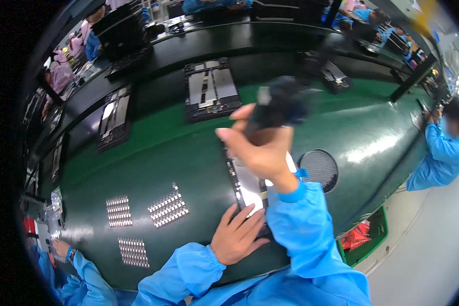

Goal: The person repeatedly picks small metallic components from a tray and places them into slots on a black electronic chassis using a handheld tool. The person handles the components one at a time, aligning and inserting them into the chassis while other workers perform similar tasks in the background.

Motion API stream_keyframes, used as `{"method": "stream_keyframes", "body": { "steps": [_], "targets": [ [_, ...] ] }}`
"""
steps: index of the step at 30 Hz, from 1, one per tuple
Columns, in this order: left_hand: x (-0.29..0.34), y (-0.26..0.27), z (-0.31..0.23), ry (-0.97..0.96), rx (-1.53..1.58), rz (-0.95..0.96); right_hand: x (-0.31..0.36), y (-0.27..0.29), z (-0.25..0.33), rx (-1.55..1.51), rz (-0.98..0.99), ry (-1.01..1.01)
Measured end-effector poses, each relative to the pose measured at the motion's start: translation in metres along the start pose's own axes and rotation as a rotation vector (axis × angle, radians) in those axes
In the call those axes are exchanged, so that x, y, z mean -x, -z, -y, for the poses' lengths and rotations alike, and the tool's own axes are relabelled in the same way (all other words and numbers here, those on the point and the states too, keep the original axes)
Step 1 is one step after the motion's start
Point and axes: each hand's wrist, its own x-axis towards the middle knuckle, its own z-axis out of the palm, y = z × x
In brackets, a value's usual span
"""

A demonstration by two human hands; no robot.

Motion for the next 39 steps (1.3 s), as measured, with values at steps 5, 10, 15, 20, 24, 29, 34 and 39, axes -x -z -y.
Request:
{"method": "stream_keyframes", "body": {
  "steps": [5, 10, 15, 20, 24, 29, 34, 39],
  "targets": [
    [0.006, 0.007, 0.042, -0.152, -0.045, 0.197, 0.032, 0.032, 0.034, 0.06, -0.091, -0.118],
    [-0.026, 0.027, 0.1, -0.292, -0.041, 0.331, 0.058, 0.047, 0.048, -0.039, -0.004, -0.068],
    [-0.071, 0.01, 0.127, -0.282, -0.003, 0.207, 0.09, 0.036, 0.021, -0.107, 0.152, -0.24],
    [-0.15, -0.034, 0.161, -0.192, -0.104, 0.145, 0.081, 0.045, 0.009, -0.023, 0.278, -0.313],
    [-0.193, -0.065, 0.189, -0.254, -0.242, -0.142, 0.079, 0.052, 0.002, 0.062, 0.314, -0.209],
    [-0.233, -0.057, 0.183, 0.226, -0.629, 0.171, 0.082, 0.054, -0.013, -0.058, 0.29, -0.229],
    [-0.196, -0.005, 0.19, 0.073, -0.678, 0.206, 0.083, 0.057, -0.004, 0.042, 0.279, -0.278],
    [-0.164, 0.055, 0.202, 0.366, -0.894, 0.503, 0.074, 0.067, 0.01, 0.022, 0.175, -0.101]
  ]
}}
